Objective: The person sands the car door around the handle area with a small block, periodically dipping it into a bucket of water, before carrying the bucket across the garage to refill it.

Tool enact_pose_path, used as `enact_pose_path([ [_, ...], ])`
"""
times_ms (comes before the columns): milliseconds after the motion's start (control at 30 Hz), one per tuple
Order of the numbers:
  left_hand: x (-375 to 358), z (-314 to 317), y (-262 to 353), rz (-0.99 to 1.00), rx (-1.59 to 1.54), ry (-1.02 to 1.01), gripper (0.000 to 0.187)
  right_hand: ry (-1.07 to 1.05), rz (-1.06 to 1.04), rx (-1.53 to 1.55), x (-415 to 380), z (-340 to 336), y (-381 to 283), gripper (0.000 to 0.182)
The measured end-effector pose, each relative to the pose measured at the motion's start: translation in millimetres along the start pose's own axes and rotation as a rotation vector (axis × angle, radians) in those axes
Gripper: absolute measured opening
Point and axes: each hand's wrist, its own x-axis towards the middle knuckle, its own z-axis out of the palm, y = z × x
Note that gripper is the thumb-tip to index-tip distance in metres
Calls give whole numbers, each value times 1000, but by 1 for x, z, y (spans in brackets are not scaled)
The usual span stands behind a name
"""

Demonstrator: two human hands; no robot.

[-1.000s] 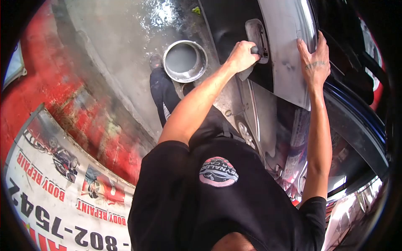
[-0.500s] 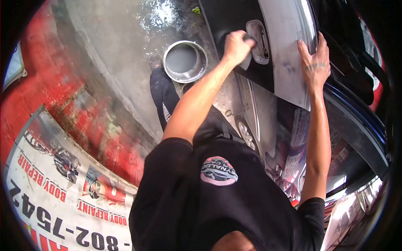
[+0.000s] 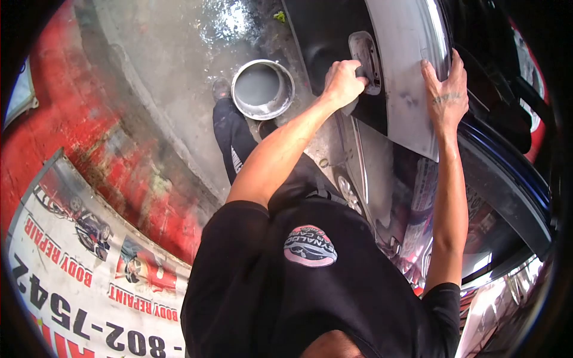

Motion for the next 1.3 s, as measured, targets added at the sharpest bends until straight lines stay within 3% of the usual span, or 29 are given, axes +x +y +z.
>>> enact_pose_path([
  [67,2,6,-9,183,94,176,27,2,11,10,-3,3,2,76],
  [100,8,6,-13,187,97,171,27,6,18,10,-1,5,2,76],
  [167,5,7,-12,140,-74,-78,26,-9,13,0,-2,3,5,76],
  [267,10,-10,7,80,-37,-229,20,4,-2,-1,0,5,7,76],
  [300,17,-10,6,90,-35,-223,20,14,-6,1,4,5,6,76],
  [367,17,-2,-2,328,32,-11,19,-8,-1,4,0,5,9,76],
  [500,7,11,-2,227,46,49,19,5,-20,-11,-3,6,16,75],
  [700,18,-4,6,356,236,-71,19,-10,5,13,3,5,9,75],
  [833,19,12,-8,153,89,-17,24,-5,9,6,3,7,15,76],
  [933,29,10,-21,16,-95,-285,26,-14,9,3,2,4,13,77],
  [967,30,7,-15,19,-90,-280,26,-16,17,-13,3,4,11,77],
  [1033,27,7,-8,243,129,2,22,0,8,0,5,5,10,76],
  [1100,36,2,-4,125,50,184,18,9,5,7,1,6,11,76],
  [1133,51,0,-12,61,-234,232,17,6,4,13,1,6,11,76],
  [1300,42,-9,-20,86,-134,113,23,-4,5,13,1,2,6,75],
])
